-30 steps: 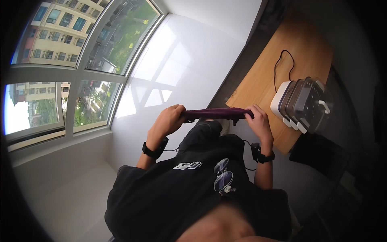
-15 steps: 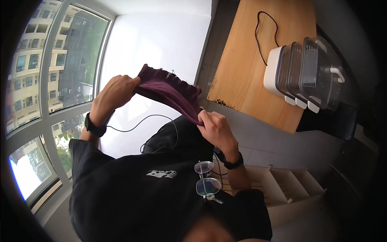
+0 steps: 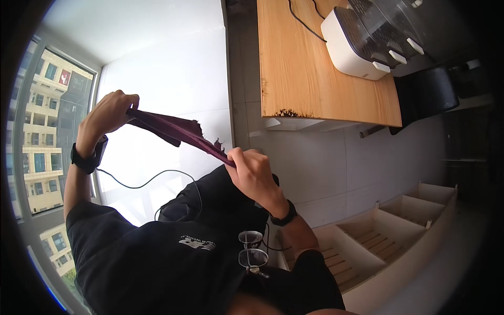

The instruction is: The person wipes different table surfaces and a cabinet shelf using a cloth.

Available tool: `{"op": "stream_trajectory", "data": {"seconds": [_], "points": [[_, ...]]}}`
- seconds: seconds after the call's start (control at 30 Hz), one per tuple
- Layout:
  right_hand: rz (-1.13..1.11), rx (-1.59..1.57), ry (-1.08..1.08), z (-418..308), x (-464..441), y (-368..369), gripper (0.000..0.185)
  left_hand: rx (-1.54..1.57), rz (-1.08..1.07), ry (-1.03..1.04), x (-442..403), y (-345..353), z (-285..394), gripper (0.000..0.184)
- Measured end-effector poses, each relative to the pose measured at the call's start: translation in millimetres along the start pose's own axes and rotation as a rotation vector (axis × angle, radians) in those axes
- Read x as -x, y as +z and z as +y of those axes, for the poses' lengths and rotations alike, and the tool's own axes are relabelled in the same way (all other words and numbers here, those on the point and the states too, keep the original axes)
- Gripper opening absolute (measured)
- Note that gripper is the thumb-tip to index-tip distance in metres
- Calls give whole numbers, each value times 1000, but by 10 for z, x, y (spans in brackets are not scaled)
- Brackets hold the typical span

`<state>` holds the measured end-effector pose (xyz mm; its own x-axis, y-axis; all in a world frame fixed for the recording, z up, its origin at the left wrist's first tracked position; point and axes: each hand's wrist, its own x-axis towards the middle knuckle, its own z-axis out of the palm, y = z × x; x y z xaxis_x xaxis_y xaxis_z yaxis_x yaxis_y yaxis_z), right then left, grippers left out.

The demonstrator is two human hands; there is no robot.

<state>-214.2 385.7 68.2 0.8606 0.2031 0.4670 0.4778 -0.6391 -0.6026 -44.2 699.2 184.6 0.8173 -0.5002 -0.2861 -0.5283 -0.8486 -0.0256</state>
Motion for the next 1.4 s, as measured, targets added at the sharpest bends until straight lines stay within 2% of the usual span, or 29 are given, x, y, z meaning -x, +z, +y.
{"op": "stream_trajectory", "data": {"seconds": [0.03,0.07,0.1,0.13,0.2,0.3,0.33,0.43,0.47,0.57,0.63,0.73,0.8,0.93,1.0,1.03,1.13,1.2,1.27,1.33,1.4], "points": [[9,58,46,-69,45,7,26,17,-5,25,97,69,-9,19],[108,102,18,-95,95,54,24,34,-8,51,212,122,-12,19],[72,154,74,-185,136,17,23,60,-20,58,347,123,26,22],[43,218,134,-266,183,-11,21,146,63,182,495,206,-31,23],[-20,281,220,-513,216,-113,18,188,7,194,789,204,-86,23],[-20,259,185,-782,225,-198,13,314,36,237,1139,243,-217,21],[-61,240,244,-855,216,-223,11,342,93,280,1223,306,-263,20],[-59,193,207,-1004,130,-222,10,399,231,363,1456,400,-398,15],[-21,228,172,-1021,87,-187,9,350,256,341,1487,434,-456,13],[-86,369,223,-1002,-71,-166,12,256,312,281,1561,501,-512,8],[-69,351,190,-852,-154,-92,13,203,419,291,1556,560,-515,9],[-19,286,226,-545,-264,120,15,108,487,198,1431,695,-533,11],[-17,231,314,-303,-328,272,16,140,458,144,1245,893,-588,6],[10,333,278,186,-406,604,19,80,336,5,798,1185,-539,9],[32,281,346,367,-475,749,20,125,362,43,570,1377,-537,9],[-15,174,493,313,-557,753,20,212,366,-2,439,1485,-521,9],[71,142,381,692,-620,1012,19,633,253,-162,97,1554,-401,17],[75,71,546,852,-675,1185,18,751,344,-132,-293,1914,-506,17],[75,-56,665,1005,-715,1344,20,833,397,-111,-438,1912,-351,20],[168,-152,609,1214,-685,1580,20,920,436,-96,-748,2207,-360,14],[233,101,387,1502,-613,1908,20,867,540,4,-1009,2515,-382,13]]}}
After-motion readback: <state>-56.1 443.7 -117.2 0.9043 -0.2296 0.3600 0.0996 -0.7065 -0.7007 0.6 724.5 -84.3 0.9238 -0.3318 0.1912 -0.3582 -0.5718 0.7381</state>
